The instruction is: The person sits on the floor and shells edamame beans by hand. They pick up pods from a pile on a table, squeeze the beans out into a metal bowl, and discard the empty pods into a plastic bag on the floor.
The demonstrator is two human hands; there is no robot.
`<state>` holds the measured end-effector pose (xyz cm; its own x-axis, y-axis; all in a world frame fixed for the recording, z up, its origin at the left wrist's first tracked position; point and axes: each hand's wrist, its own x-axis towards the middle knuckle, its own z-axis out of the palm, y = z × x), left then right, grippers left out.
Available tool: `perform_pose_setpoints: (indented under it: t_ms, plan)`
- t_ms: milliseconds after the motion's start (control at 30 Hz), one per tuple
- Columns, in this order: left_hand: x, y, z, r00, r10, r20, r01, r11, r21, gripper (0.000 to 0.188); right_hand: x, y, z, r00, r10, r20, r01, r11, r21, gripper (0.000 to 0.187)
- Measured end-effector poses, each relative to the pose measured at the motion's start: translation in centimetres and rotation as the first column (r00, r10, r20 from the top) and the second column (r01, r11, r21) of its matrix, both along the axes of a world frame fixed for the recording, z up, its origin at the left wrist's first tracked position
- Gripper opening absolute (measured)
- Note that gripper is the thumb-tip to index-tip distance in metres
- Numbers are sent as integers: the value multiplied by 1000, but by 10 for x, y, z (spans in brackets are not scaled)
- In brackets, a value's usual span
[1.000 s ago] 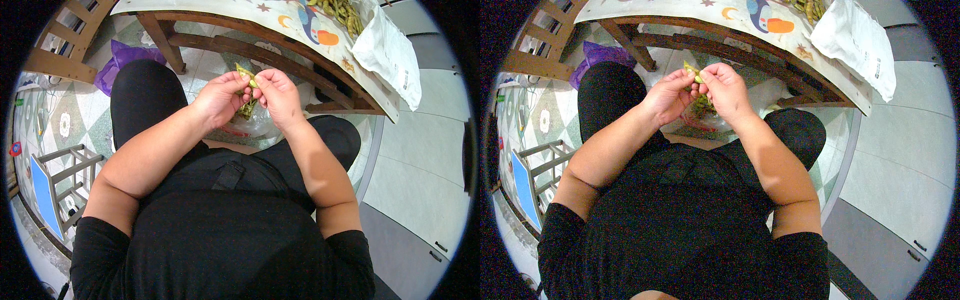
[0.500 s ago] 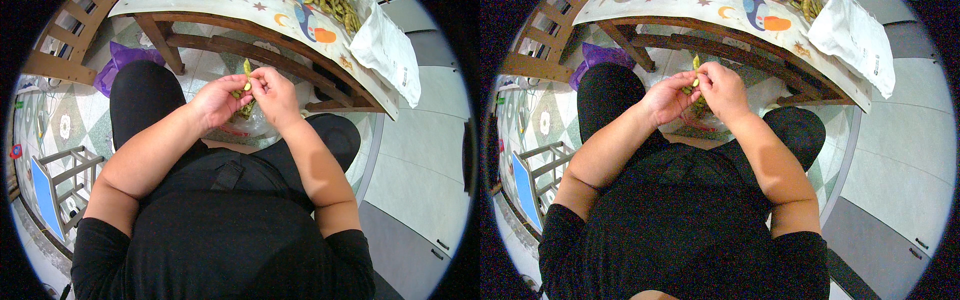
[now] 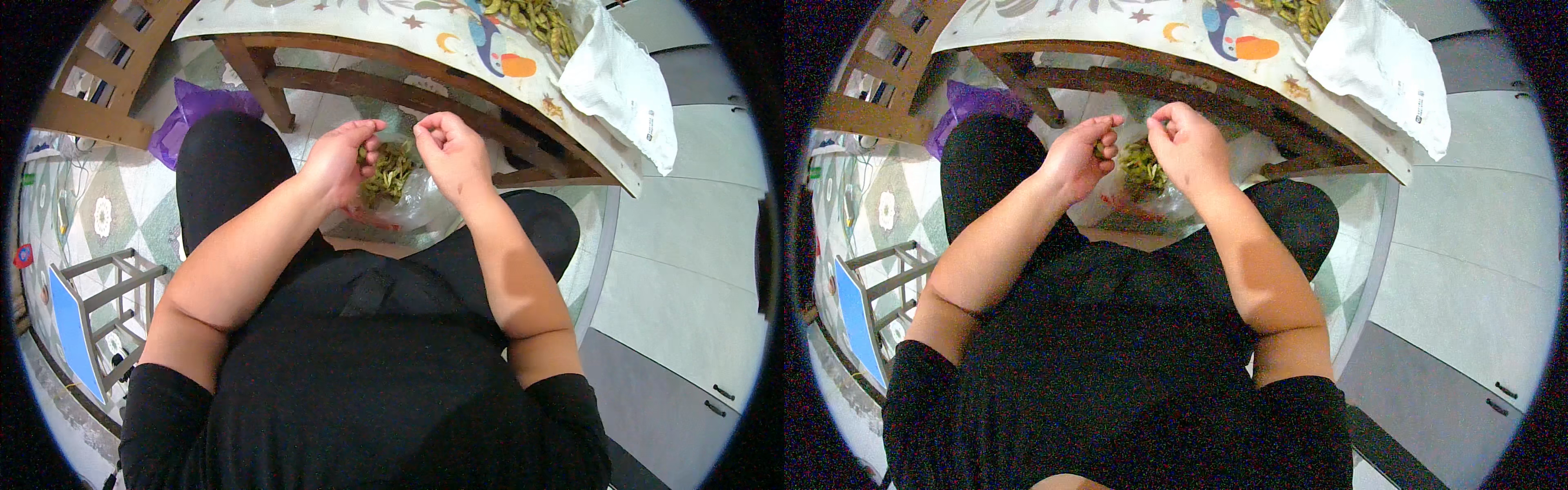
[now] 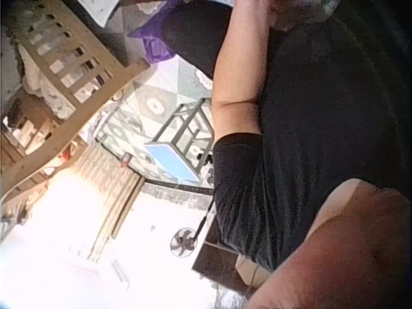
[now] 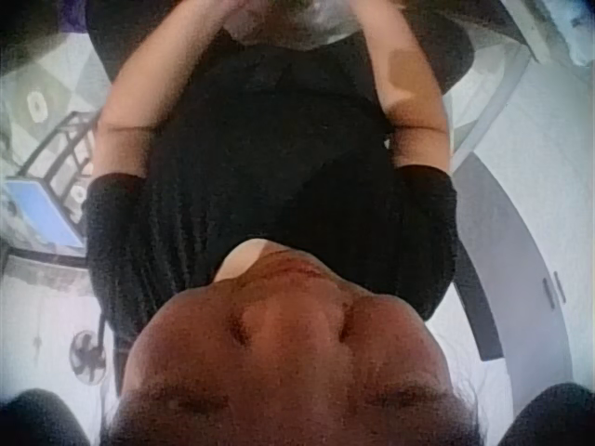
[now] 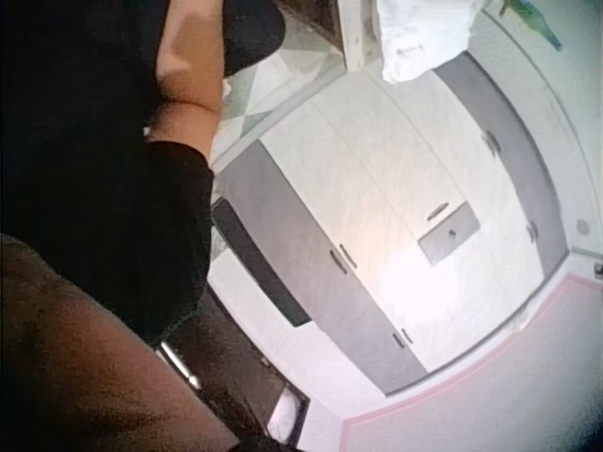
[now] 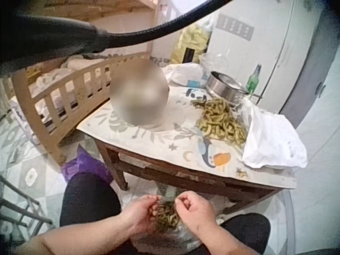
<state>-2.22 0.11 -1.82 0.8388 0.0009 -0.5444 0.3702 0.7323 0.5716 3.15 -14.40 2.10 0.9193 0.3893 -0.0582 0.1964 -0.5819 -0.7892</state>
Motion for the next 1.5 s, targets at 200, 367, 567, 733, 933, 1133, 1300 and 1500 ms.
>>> perform_pose_setpoints:
  t_ms: [200,367,567,733,933,1133,1300,1500]
  plan:
    - [2,0,0,1000,-15,11,16,1000,-24,20,12,-10,22,976,-41,212,9,988,152,11]
    - [5,-3,6,997,-64,-48,63,998,-20,27,76,-12,73,697,35,716,52,994,-99,17]
    - [8,0,1,992,-113,-48,115,993,37,27,150,1,77,413,397,820,229,826,-515,13]
    - [10,4,-3,992,-124,-4,124,988,90,24,172,9,75,479,420,771,167,819,-549,13]
    - [7,2,3,989,-140,44,134,984,119,19,145,1,78,665,-12,747,-30,999,43,11]
    - [4,-4,11,989,-103,108,115,986,-119,16,59,3,51,920,-127,370,-16,932,362,7]
    - [16,-6,0,999,-10,43,17,986,-168,14,49,-19,25,654,-125,746,-75,971,229,8]
    - [18,43,26,990,117,80,-93,961,-259,17,37,-29,17,766,44,641,-221,955,198,10]
